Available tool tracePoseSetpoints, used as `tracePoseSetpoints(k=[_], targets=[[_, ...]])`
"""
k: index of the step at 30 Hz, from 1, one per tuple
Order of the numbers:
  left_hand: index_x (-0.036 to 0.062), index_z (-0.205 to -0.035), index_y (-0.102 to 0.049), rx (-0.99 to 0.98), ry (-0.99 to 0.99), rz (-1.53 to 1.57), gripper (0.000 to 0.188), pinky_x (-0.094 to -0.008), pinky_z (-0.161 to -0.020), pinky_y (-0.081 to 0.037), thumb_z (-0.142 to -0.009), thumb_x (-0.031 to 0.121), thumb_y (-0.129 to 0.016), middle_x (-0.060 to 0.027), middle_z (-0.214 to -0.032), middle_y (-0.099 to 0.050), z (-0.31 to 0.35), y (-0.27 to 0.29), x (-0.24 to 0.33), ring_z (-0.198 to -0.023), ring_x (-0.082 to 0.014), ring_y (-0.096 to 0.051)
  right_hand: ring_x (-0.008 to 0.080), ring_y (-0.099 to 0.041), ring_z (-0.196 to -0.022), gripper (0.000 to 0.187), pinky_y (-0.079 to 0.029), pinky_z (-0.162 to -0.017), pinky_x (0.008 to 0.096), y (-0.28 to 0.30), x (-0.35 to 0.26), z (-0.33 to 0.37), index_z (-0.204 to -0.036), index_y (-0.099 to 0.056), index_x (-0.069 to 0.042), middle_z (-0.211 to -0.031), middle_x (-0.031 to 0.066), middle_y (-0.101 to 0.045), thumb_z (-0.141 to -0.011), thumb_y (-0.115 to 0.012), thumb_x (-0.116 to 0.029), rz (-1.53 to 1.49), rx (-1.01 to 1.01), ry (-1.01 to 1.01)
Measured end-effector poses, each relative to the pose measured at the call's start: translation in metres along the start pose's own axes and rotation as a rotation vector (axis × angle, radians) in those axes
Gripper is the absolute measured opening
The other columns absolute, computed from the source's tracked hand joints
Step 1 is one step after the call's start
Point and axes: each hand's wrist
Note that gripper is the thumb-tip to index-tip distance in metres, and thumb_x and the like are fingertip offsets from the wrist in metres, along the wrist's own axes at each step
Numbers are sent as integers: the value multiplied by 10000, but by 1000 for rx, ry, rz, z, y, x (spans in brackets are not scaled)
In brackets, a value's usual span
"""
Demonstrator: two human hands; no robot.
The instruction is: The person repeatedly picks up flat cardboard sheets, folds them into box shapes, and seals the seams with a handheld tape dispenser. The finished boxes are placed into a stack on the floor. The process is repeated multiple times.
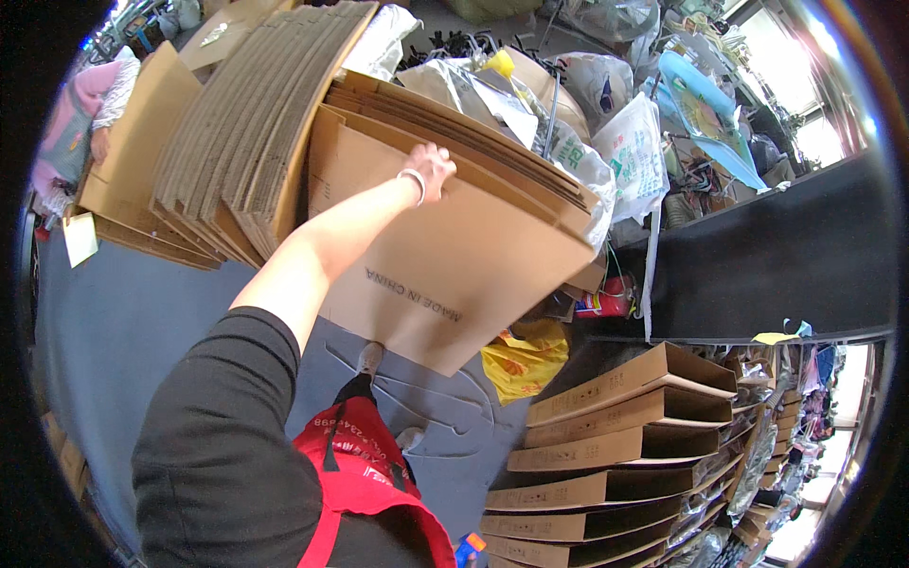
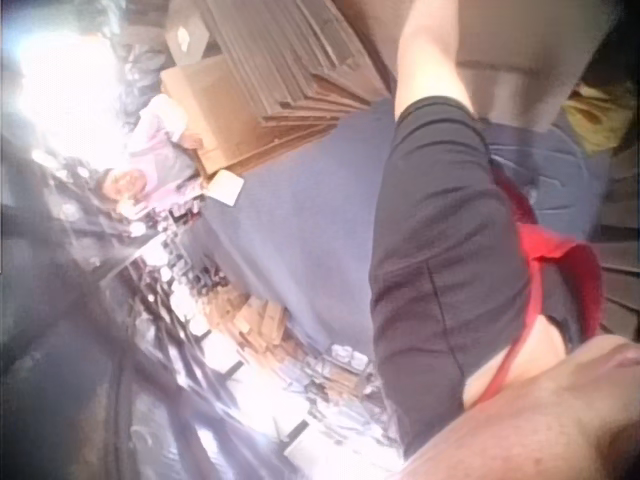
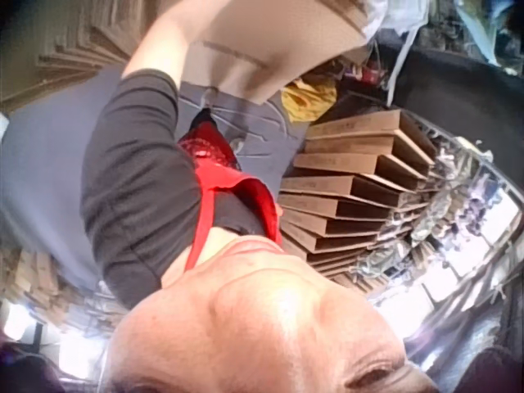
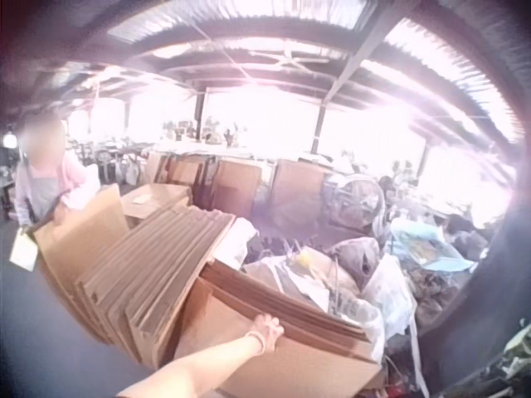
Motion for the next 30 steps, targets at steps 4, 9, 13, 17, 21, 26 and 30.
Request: tracePoseSetpoints(k=[4, 9, 13, 17, 21, 26, 30], targets=[[189, -1084, -695, 124, -226, 169, 326, -458, -917, -543, -836, 371, -801, -58, -1144, -685, 98, 31, 38, -1138, -262, -688, 229, -593, -1287, 643, -467, -1120, 369, 55, -20, 6, -1544, -499, 7, -1467, 145, -601, -997, -755, -213, 17, 79, 206], [152, -844, -618, 464, -520, 157, 121, -407, -717, -575, -852, 268, -653, -65, -903, -636, 304, 78, 169, -795, -265, -687, 262, -615, -1250, 599, -498, -1073, 377, 168, -37, -36, -1474, -592, -11, -1456, 146, -606, -937, -810, -162, -286, 261, 614], [167, -810, -648, 376, -623, 226, 88, -363, -702, -543, -833, 252, -661, -42, -942, -637, 465, 74, 211, -925, -213, -669, 293, -566, -1267, 378, -436, -1134, 443, 248, -45, -43, -1366, -676, -74, -1373, 128, -589, -989, -711, -73, -70, 315, 836], [181, -720, -614, 166, -734, 305, 115, -391, -730, -536, -793, 244, -677, -29, -900, -622, 582, 51, 179, -882, -214, -671, 319, -590, -1124, 321, -470, -1036, 439, 235, -40, -2, -1177, -732, -57, -1260, 152, -603, -889, -818, -169, 253, 27, 1048], [158, -799, -580, 160, -806, 420, 149, -395, -729, -532, -831, 266, -677, -52, -935, -595, 650, 60, 182, -878, -228, -663, 338, -632, -1116, 396, -517, -983, 454, 177, -20, 57, -1186, -769, -119, -1119, 151, -650, -810, -879, -175, 518, -536, 1081], [149, -858, -643, 189, -691, 515, 151, -390, -823, -518, -874, 297, -667, -34, -999, -607, 715, 42, 161, -959, -221, -657, 358, -628, -1147, 622, -511, -1055, 426, 137, 22, 75, -1335, -742, -225, -1192, 192, -626, -733, -890, -190, 666, -1036, 875], [210, -849, -703, 308, -457, 348, 136, -433, -876, -469, -919, 316, -657, 3, -905, -648, 774, 48, 92, -961, -193, -648, 369, -619, -1134, 721, -499, -1074, 429, 131, 35, 104, -1362, -732, -238, -1168, 230, -634, -684, -954, -343, 764, -1124, 821]])
Point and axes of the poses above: each hand's wrist, its own z-axis away from the middle knuckle, its own y-axis out of the back of the hand, x = y × z
